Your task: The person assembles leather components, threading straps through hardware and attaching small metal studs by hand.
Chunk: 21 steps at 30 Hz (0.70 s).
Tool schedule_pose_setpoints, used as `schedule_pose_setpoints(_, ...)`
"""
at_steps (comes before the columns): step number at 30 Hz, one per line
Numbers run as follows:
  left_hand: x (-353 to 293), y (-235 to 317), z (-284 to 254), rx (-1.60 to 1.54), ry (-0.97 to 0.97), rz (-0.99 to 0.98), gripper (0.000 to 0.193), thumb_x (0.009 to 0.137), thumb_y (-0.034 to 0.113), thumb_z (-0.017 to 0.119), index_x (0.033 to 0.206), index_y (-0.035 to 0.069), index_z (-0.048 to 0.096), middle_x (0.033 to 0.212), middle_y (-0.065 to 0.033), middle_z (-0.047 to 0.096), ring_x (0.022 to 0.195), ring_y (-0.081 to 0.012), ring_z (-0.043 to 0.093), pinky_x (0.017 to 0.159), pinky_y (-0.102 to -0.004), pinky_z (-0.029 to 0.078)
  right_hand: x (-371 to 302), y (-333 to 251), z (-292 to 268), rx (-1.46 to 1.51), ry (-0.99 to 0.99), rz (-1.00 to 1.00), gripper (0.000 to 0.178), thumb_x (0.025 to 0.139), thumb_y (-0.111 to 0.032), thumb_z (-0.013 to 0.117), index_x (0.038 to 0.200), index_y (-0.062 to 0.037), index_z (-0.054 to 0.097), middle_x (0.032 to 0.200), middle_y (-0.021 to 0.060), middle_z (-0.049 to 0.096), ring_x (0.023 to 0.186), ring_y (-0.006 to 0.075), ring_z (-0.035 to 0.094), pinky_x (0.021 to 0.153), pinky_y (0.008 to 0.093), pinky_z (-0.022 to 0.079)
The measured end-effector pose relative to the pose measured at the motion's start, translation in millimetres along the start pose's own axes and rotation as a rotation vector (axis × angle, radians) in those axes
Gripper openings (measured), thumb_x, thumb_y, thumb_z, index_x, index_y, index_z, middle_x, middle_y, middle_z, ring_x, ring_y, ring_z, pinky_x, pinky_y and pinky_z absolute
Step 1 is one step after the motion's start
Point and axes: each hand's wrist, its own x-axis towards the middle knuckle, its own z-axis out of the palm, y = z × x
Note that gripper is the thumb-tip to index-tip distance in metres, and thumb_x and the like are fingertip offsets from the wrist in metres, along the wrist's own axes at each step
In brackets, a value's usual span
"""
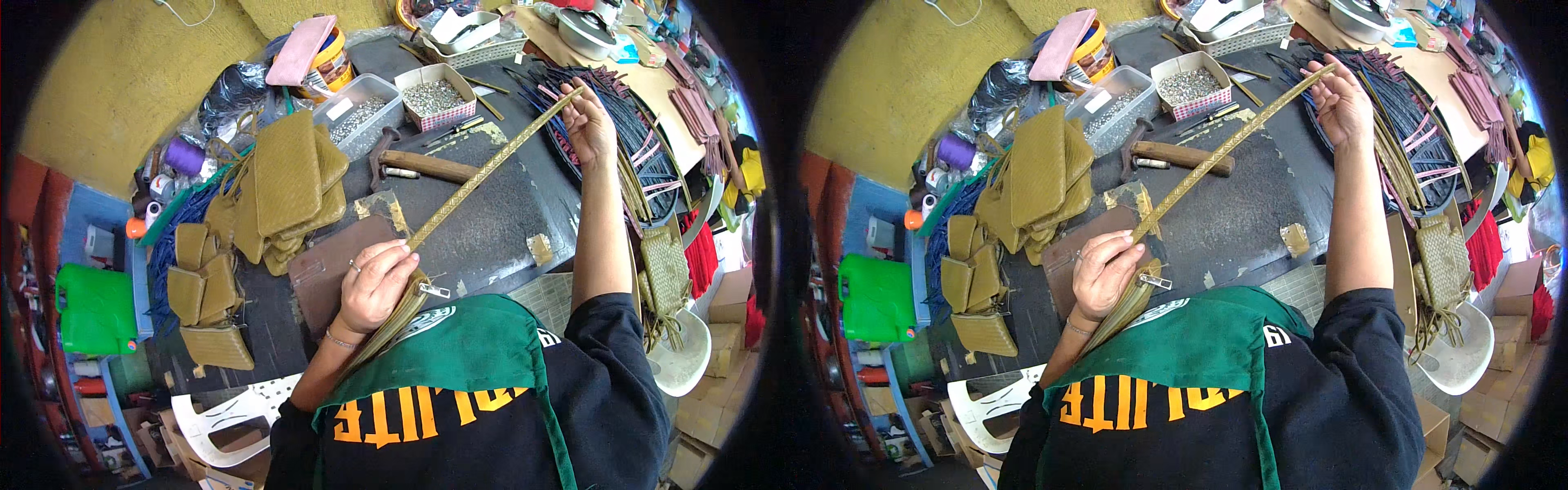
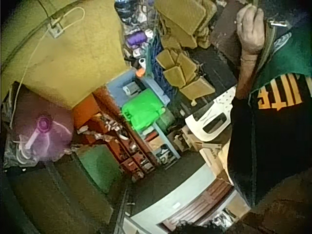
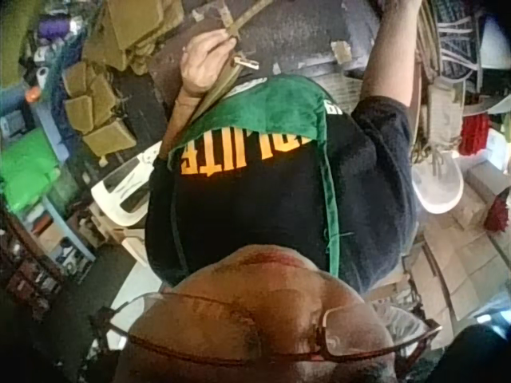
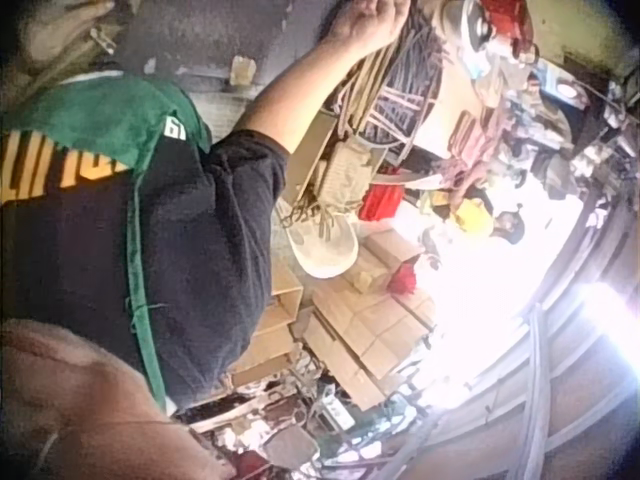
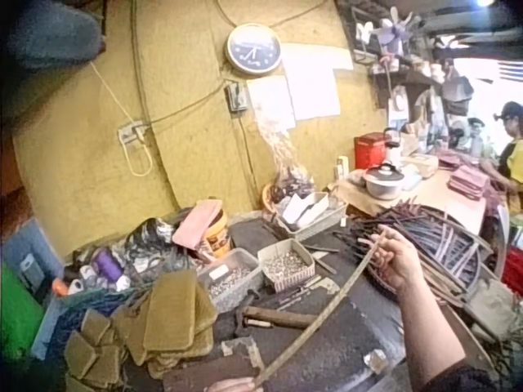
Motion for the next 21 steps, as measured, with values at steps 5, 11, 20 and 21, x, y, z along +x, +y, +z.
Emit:
schedule_pose_setpoints(5,0.2,1.0,-0.3,0.002,0.003,0.001,0.019,0.061,-0.002,0.065,0.08,-0.001,0.062,0.087,-0.0077,0.053,0.081,-0.022,0.055,0.069,-0.0289,0.047,2.7,0.6,-1.6,0.009,-0.008,0.001,0.038,0.078,0.005,0.041,0.115,0.0057,0.036,0.103,0.0212,0.051,0.089,0.0274,0.056,0.061,0.0211,0.052)
schedule_pose_setpoints(11,-0.3,-0.3,1.5,0.005,0.0,0.003,0.019,0.062,-0.001,0.065,0.081,-0.001,0.062,0.088,-0.0079,0.053,0.081,-0.022,0.055,0.069,-0.0292,0.047,7.7,2.4,-3.7,0.04,-0.029,0.023,0.039,0.077,0.005,0.041,0.116,0.0046,0.036,0.103,0.0205,0.051,0.087,0.0264,0.057,0.061,0.0212,0.051)
schedule_pose_setpoints(20,-1.1,-0.9,1.9,-0.037,0.032,-0.058,0.021,0.059,-0.003,0.066,0.079,0.0,0.063,0.085,-0.0085,0.054,0.077,-0.024,0.056,0.067,-0.0306,0.047,7.6,6.0,-1.8,0.025,-0.064,-0.056,0.038,0.076,-0.001,0.047,0.114,0.0009,0.039,0.091,0.0165,0.057,0.071,0.0183,0.056,0.057,0.0233,0.046)
schedule_pose_setpoints(21,-3.9,-1.4,2.9,-0.046,0.038,-0.088,0.021,0.058,-0.004,0.066,0.078,0.0,0.063,0.084,-0.0084,0.054,0.077,-0.0238,0.057,0.066,-0.0303,0.047,2.8,7.8,4.8,0.024,-0.016,-0.048,0.038,0.076,-0.001,0.048,0.113,0.0002,0.04,0.089,0.0154,0.058,0.069,0.0162,0.055,0.056,0.0228,0.046)
